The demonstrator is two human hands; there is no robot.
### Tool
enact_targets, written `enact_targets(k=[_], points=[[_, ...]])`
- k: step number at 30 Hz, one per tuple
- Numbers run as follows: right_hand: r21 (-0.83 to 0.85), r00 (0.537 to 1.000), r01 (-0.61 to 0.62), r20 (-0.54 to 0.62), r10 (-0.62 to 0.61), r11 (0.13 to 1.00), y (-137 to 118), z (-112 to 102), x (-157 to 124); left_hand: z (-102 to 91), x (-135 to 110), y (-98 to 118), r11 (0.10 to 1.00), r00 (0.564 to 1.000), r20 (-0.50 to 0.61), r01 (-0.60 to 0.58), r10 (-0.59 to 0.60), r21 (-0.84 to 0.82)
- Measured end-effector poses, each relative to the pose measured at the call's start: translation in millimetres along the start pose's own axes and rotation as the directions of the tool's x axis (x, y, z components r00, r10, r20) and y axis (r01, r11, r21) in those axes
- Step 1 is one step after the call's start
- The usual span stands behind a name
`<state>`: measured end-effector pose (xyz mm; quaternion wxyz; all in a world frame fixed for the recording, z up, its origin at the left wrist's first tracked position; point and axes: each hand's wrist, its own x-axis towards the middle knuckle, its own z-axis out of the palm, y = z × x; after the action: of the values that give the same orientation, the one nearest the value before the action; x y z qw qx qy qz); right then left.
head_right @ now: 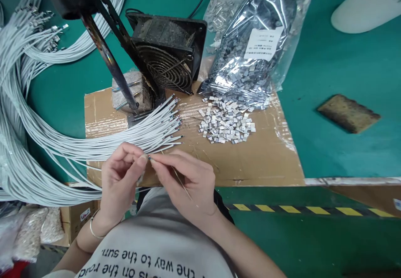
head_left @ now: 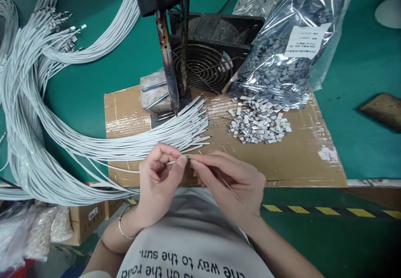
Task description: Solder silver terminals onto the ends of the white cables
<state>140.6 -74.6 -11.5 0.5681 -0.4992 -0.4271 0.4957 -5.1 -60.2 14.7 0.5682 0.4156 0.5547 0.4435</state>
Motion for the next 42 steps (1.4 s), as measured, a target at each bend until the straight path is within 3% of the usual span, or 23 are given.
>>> enact_targets(k=[2,5,8,12,17,22,27,36,42], points=[[0.087,0.991,-0.129,0.053,0.125,0.988,0,-4,4,2.9,0,3,0.993,0.997,-0.026,-0.073,0.076,0.093],[0.219,0.939,-0.336,0.159,0.306,0.916,1,-8,8,5.3,0,5,0.955,0.981,-0.042,-0.173,0.188,0.239],[0.249,0.917,-0.392,0.182,0.355,0.885,0,-9,11,5.3,-1,3,0.91,0.964,-0.027,-0.242,0.266,0.337],[0.207,0.924,-0.381,0.132,0.36,0.901,-2,-8,12,3.9,-4,-3,0.874,0.953,0.01,-0.282,0.303,0.395],[0.177,0.967,-0.251,0.096,0.237,0.952,2,-8,8,3.8,-6,-2,0.894,0.968,0.017,-0.238,0.25,0.381],[0.207,0.94,-0.338,0.029,0.34,0.918,6,-11,8,4.8,-3,4,0.926,0.98,-0.039,-0.173,0.197,0.336],[0.201,0.934,-0.347,-0.013,0.357,0.916,5,-13,10,4.8,-2,7,0.949,0.983,-0.056,-0.151,0.172,0.277],[0.172,0.952,-0.288,-0.06,0.302,0.942,-1,-10,11,4.2,-1,12,0.962,0.987,-0.024,-0.151,0.16,0.228],[0.138,0.985,-0.168,-0.023,0.172,0.976,-4,-5,14,3.2,-4,16,0.941,0.989,-0.015,-0.137,0.148,0.309]])
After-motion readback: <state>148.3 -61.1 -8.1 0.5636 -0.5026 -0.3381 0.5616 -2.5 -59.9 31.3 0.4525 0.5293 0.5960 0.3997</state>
